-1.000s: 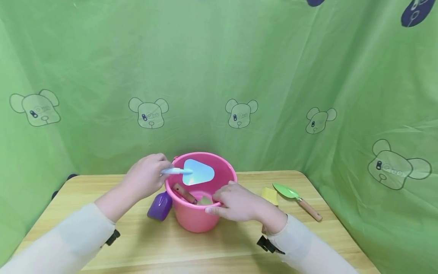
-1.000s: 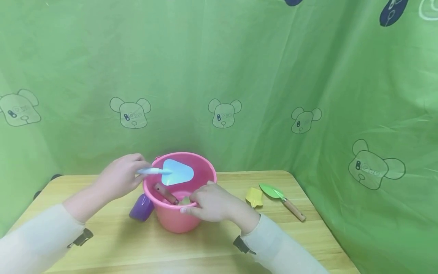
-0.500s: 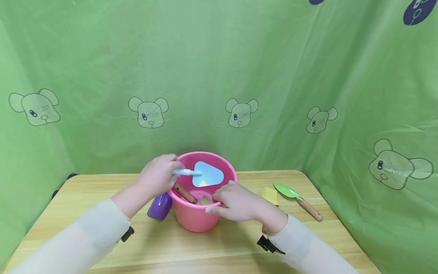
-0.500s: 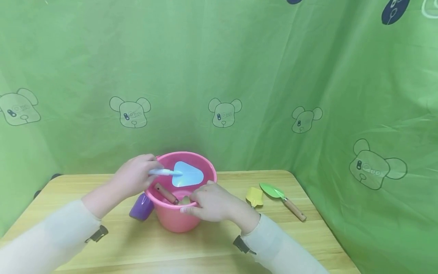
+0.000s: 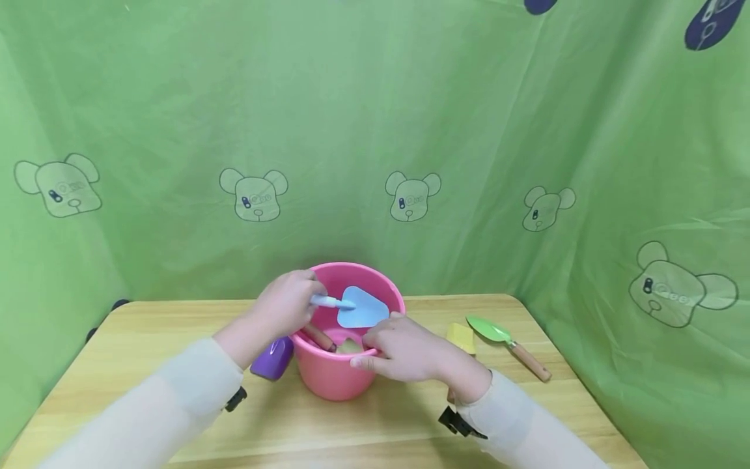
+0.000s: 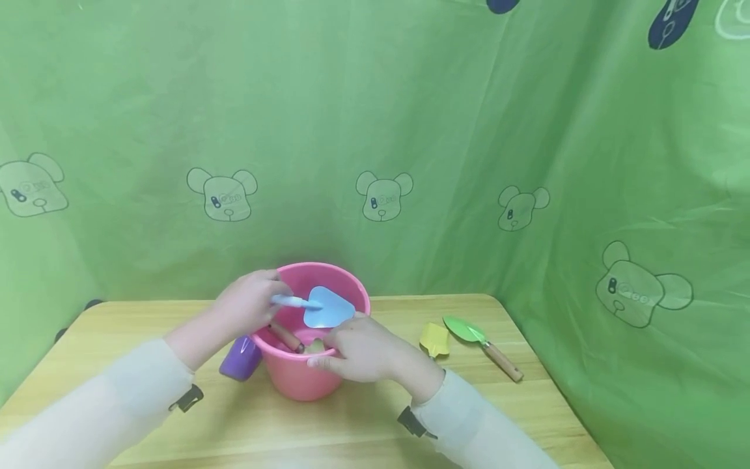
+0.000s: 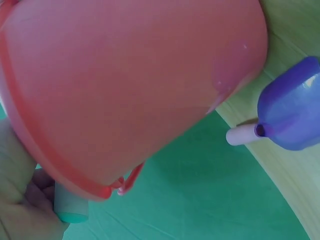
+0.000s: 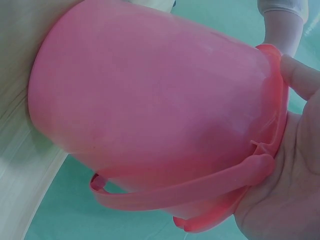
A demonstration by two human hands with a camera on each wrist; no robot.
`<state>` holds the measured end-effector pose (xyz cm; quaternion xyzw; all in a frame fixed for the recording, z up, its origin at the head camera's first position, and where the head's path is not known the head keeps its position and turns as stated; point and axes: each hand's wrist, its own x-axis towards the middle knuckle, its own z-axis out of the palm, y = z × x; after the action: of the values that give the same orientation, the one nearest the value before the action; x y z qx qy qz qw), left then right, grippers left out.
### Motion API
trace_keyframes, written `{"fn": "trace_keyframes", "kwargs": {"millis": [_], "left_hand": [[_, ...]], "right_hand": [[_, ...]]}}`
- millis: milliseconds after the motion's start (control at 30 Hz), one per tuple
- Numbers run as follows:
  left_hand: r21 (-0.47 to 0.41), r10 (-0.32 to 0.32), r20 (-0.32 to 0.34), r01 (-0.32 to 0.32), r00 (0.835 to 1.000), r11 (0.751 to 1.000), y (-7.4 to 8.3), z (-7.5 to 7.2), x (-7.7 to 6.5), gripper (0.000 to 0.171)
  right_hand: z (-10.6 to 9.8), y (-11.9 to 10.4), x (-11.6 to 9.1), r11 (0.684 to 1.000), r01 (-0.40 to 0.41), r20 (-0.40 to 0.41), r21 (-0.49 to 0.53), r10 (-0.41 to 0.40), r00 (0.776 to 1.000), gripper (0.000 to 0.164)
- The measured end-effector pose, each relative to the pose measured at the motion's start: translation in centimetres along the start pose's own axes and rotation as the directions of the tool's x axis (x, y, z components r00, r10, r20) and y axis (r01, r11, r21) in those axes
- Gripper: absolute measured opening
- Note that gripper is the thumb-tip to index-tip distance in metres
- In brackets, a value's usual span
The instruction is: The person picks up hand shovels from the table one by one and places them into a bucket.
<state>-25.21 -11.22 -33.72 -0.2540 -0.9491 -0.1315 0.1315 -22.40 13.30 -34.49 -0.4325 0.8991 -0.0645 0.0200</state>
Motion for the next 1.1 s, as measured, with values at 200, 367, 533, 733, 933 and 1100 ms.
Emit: {"fn": "trace_keyframes", "kwargs": {"millis": [200, 367, 533, 733, 933, 1100], "left_hand": [[0.011, -0.016, 0.037, 0.016, 0.999, 1.0, 0.4, 0.7, 0.6, 0.02], [0.029, -0.025, 0.043, 0.024, 0.999, 0.999, 0.6, 1.1, 1.2, 0.022], [0.061, -0.018, 0.03, 0.016, 0.999, 0.998, 0.6, 1.5, 1.6, 0.023], [0.096, -0.006, 0.038, 0.002, 0.999, 0.995, 0.8, 1.9, 1.7, 0.023], [0.135, 0.014, 0.066, -0.023, 0.998, 0.991, 1.1, 2.2, 1.9, 0.023], [0.167, 0.053, 0.043, -0.059, 0.998, 0.984, 1.1, 2.5, 2.3, 0.02]], "right_hand": [[0.1, -0.1, 0.0, 1.0, -0.01, 0.004, 0.014, 0.01, 1.0, 0.043], [0.2, -0.1, -0.1, 1.0, -0.012, 0.004, 0.016, 0.012, 1.0, 0.044], [0.3, 0.0, -0.1, 1.0, -0.003, -0.003, 0.018, 0.003, 1.0, 0.046], [0.4, 0.0, 0.0, 0.999, -0.021, 0.002, 0.029, 0.021, 1.0, 0.046], [0.3, 0.0, 0.0, 1.0, -0.009, -0.011, 0.015, 0.009, 1.0, 0.046], [0.3, 0.0, 0.0, 1.0, 0.004, -0.022, 0.002, -0.004, 1.0, 0.045]]}}
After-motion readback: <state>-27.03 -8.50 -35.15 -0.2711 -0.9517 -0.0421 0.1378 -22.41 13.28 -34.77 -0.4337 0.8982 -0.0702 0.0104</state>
